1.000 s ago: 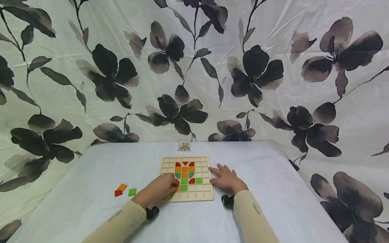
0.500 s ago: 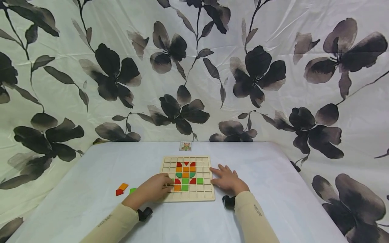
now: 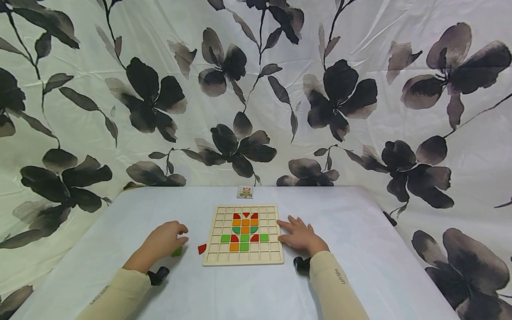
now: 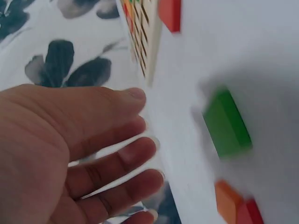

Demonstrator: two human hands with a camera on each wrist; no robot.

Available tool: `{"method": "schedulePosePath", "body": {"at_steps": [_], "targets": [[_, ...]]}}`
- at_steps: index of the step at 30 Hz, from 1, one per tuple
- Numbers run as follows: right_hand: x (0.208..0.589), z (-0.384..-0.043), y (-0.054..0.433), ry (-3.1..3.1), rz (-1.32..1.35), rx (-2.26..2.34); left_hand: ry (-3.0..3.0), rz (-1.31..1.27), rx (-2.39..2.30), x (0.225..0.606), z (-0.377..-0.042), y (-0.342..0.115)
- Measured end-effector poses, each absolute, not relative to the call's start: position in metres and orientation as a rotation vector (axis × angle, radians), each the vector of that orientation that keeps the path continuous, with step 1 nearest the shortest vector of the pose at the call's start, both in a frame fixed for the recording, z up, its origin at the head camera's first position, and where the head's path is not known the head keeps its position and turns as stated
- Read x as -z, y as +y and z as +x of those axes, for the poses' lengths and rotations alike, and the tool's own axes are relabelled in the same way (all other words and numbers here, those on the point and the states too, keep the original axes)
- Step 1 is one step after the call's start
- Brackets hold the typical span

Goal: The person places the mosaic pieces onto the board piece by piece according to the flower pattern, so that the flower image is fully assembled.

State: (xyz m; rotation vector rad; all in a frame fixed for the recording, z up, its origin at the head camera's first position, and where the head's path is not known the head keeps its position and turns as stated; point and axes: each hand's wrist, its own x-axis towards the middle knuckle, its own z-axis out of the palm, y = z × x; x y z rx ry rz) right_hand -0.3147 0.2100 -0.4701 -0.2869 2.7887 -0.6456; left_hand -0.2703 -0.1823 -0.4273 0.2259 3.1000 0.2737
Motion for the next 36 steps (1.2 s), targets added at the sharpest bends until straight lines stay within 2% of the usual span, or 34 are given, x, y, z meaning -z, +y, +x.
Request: {"method": "schedulePosePath", "body": {"at_steps": [12,22,29,36], "targets": [[0.473,-0.317,0.211,2.815,-0.310,0.607,3.031,-0.019,-0.164,0.424,-0.263,-0.225],[0.472,-0.316,0.209,2.807,-0.283,0.626,3.045,-0.015,-0.200,0.431,-0.264,-0.229],[0.468,-0.311,0.205,2.821,-0.273,0.593,3.044,0.048,-0.310,0.429,-0.269,-0.215],[0.465,-0.310,0.203,2.822,-0.264,0.546,3.086,0.155,-0.304,0.424,-0.277,-0.170]]}}
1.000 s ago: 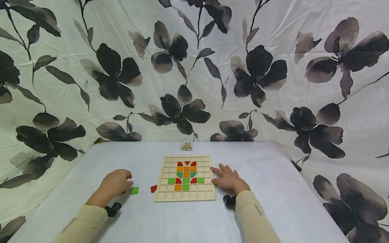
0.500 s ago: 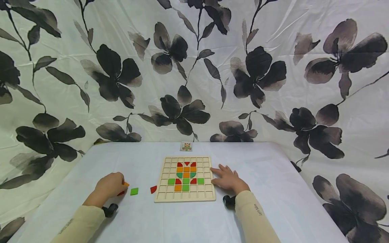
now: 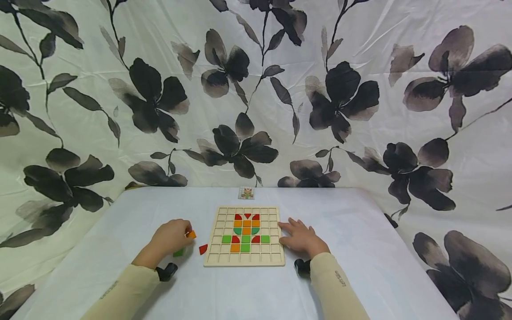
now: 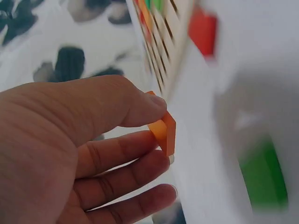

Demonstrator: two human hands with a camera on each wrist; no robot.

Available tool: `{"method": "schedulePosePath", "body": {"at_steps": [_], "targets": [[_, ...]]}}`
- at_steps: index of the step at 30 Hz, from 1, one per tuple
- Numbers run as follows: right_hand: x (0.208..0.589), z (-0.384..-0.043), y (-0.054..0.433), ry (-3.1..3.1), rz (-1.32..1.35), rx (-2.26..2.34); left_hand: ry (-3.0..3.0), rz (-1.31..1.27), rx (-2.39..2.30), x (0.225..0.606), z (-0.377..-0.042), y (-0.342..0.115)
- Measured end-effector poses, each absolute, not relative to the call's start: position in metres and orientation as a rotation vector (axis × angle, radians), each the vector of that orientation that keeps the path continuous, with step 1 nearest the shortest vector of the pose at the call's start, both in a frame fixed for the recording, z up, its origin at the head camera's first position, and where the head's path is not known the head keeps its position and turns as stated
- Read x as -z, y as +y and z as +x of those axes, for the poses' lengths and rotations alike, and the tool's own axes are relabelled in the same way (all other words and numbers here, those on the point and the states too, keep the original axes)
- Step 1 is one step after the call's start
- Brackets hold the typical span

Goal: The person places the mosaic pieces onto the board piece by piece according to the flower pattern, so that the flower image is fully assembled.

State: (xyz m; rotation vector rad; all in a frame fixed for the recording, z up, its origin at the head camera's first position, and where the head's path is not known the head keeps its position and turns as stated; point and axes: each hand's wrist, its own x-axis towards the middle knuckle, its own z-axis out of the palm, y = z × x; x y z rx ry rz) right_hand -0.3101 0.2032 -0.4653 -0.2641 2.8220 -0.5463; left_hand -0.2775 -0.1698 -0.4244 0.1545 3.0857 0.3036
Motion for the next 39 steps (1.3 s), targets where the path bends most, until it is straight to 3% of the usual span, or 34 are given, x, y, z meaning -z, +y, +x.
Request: {"method": "schedulePosePath", "body": {"at_steps": [17,33,39], "targets": [[0.462,-0.308,0.199,2.838,-0.264,0.457,3.001,0.607,-0.396,0.437,-0.277,-0.060],[0.458,-0.301,0.193,2.852,-0.273,0.456,2.985,0.886,-0.370,0.445,-0.275,-0.030],[0.457,-0.301,0.191,2.842,-0.291,0.474,2.967,0.883,-0.437,0.448,-0.277,-0.028]]}}
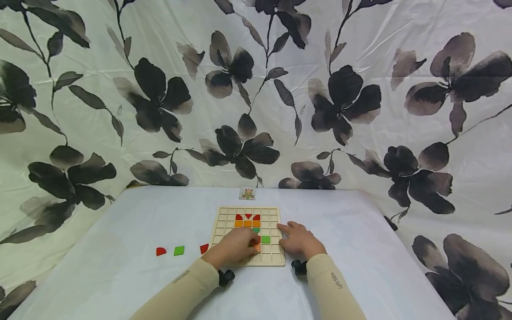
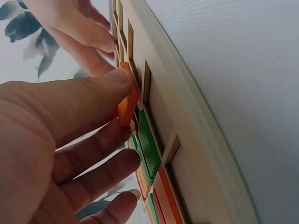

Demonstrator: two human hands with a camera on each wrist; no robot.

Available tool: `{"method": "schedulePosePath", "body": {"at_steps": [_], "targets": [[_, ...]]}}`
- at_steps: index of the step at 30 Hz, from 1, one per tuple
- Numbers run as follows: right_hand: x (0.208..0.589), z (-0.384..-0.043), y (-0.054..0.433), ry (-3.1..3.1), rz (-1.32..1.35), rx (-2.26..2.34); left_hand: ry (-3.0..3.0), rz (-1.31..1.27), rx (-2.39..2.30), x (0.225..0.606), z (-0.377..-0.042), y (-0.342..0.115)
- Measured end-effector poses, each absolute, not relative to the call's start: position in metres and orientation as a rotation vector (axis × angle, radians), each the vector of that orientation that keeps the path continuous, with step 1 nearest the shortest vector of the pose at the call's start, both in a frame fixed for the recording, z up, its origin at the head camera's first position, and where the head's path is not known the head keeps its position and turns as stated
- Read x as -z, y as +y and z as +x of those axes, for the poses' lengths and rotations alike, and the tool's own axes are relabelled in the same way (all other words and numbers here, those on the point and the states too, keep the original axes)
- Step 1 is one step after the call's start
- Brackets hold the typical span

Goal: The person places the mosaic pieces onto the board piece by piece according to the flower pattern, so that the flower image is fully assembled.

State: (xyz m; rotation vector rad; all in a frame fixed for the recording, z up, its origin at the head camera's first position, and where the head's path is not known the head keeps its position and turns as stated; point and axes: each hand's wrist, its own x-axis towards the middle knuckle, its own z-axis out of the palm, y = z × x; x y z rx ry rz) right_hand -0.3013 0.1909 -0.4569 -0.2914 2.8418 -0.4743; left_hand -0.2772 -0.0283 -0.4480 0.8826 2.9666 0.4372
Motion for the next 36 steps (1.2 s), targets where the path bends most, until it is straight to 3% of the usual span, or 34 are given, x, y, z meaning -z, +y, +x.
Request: {"method": "schedulePosePath", "body": {"at_steps": [9,16,21,28,36], "targets": [[0.455,-0.298,0.189,2.851,-0.273,0.499,2.930,0.820,-0.476,0.451,-0.279,-0.027],[0.456,-0.299,0.189,2.847,-0.247,0.488,3.053,1.024,-0.066,0.451,-0.269,-0.020],[0.460,-0.301,0.190,2.845,-0.229,0.496,3.023,1.037,-0.106,0.451,-0.264,-0.025],[0.462,-0.299,0.189,2.831,-0.199,0.520,2.960,0.907,-0.368,0.443,-0.263,-0.057],[0.459,-0.299,0.189,2.849,-0.195,0.515,3.001,0.529,-0.348,0.422,-0.267,-0.108]]}}
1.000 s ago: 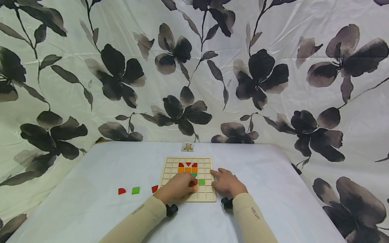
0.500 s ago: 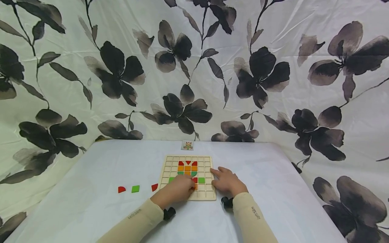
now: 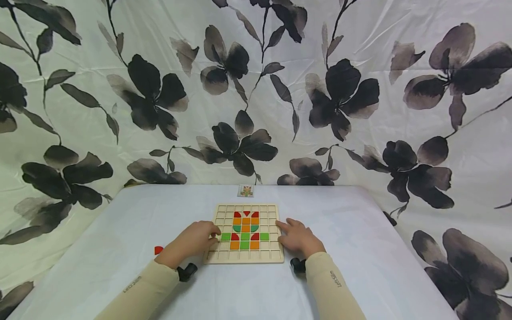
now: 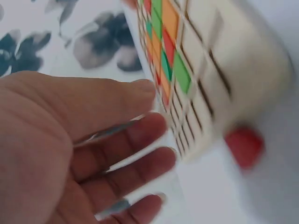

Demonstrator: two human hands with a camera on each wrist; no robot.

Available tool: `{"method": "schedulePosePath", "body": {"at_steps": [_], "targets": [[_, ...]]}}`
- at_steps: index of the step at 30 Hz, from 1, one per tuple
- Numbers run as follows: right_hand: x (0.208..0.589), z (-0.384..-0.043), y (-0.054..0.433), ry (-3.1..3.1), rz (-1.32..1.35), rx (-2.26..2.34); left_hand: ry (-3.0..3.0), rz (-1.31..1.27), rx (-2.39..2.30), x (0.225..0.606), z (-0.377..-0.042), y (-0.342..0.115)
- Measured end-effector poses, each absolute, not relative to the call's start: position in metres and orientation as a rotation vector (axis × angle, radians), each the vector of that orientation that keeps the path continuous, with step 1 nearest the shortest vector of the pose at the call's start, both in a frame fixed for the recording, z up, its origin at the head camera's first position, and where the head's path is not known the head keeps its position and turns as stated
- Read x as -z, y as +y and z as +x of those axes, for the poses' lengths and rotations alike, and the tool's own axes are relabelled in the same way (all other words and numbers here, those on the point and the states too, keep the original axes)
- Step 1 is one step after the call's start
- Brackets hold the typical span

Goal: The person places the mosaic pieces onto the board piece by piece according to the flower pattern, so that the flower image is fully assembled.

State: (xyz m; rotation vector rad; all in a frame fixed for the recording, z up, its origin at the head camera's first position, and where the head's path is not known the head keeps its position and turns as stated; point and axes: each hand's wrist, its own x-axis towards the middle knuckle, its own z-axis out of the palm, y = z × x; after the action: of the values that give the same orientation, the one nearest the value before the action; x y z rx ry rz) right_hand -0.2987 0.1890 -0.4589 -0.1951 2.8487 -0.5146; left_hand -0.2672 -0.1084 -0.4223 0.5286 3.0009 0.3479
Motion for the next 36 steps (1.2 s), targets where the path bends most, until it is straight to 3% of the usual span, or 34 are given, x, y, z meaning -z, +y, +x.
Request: {"method": "schedulePosePath", "body": {"at_steps": [9,17,24,36], "targets": [[0.459,-0.300,0.188,2.843,-0.172,0.514,3.000,0.387,-0.233,0.427,-0.268,-0.150],[0.461,-0.297,0.188,2.837,-0.168,0.531,3.008,0.414,-0.296,0.444,-0.268,-0.148],[0.460,-0.298,0.188,2.846,-0.183,0.519,2.966,0.364,-0.492,0.445,-0.268,-0.148],[0.458,-0.297,0.189,2.841,-0.196,0.523,2.881,0.488,-0.790,0.442,-0.270,-0.144]]}}
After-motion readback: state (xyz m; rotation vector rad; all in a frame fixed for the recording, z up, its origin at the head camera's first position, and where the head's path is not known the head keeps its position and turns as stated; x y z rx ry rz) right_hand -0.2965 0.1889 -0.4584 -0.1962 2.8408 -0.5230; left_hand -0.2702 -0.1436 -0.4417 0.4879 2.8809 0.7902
